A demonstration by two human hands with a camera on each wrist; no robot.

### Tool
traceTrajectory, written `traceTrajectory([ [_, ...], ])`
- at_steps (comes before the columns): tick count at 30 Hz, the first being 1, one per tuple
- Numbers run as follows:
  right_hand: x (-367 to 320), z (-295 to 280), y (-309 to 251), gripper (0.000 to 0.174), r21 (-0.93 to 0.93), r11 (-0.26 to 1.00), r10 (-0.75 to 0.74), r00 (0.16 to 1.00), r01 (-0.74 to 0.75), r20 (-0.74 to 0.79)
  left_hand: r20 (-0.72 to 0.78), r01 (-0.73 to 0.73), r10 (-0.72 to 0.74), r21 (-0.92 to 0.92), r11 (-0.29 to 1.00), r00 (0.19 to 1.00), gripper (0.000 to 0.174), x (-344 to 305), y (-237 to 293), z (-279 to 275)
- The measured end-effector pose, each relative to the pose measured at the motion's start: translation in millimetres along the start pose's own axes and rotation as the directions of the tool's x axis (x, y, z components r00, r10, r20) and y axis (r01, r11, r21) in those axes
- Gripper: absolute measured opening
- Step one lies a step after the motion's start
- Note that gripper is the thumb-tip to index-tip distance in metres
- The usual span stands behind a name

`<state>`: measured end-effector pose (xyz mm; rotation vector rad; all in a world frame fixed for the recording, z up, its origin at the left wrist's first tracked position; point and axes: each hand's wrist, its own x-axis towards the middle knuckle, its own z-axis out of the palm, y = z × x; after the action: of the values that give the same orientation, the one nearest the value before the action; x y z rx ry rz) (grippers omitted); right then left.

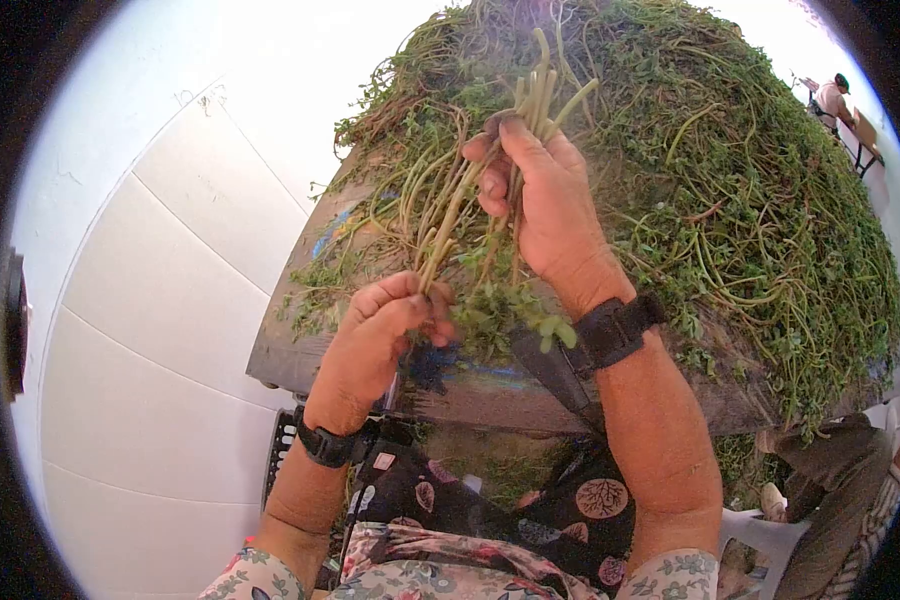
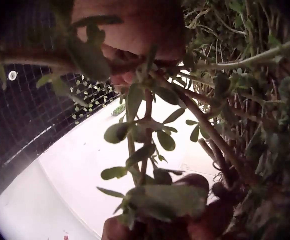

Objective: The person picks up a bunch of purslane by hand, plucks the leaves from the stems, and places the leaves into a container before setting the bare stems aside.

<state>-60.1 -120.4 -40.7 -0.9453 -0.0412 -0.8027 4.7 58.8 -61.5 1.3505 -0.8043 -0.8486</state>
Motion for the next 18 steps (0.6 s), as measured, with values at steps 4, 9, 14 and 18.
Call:
traceTrajectory([
  [4,-1.8,2.1,-0.4,0.016,-0.011,1.0,-0.011,0.998,0.01,-0.056,0.078,-0.052,0.034,0.233,0.971,0.996,0.024,-4.2,-5.3,1.3],
  [9,0.5,-0.9,-3.3,0.015,-0.015,0.999,-0.041,0.997,0.04,-0.072,0.049,-0.109,0.102,0.16,0.981,0.994,0.022,-10.0,-10.4,-0.2],
  [14,1.3,-2.7,-2.7,0.015,-0.02,0.999,-0.046,0.996,0.045,-0.081,-0.204,-0.256,0.349,0.377,0.89,0.915,0.022,-11.2,-5.9,3.1],
  [18,2.5,-3.7,-1.2,0.015,-0.01,1.0,-0.024,0.996,0.023,-0.081,-0.117,-0.387,0.638,0.708,0.591,0.761,0.023,-9.5,-5.9,2.5],
])
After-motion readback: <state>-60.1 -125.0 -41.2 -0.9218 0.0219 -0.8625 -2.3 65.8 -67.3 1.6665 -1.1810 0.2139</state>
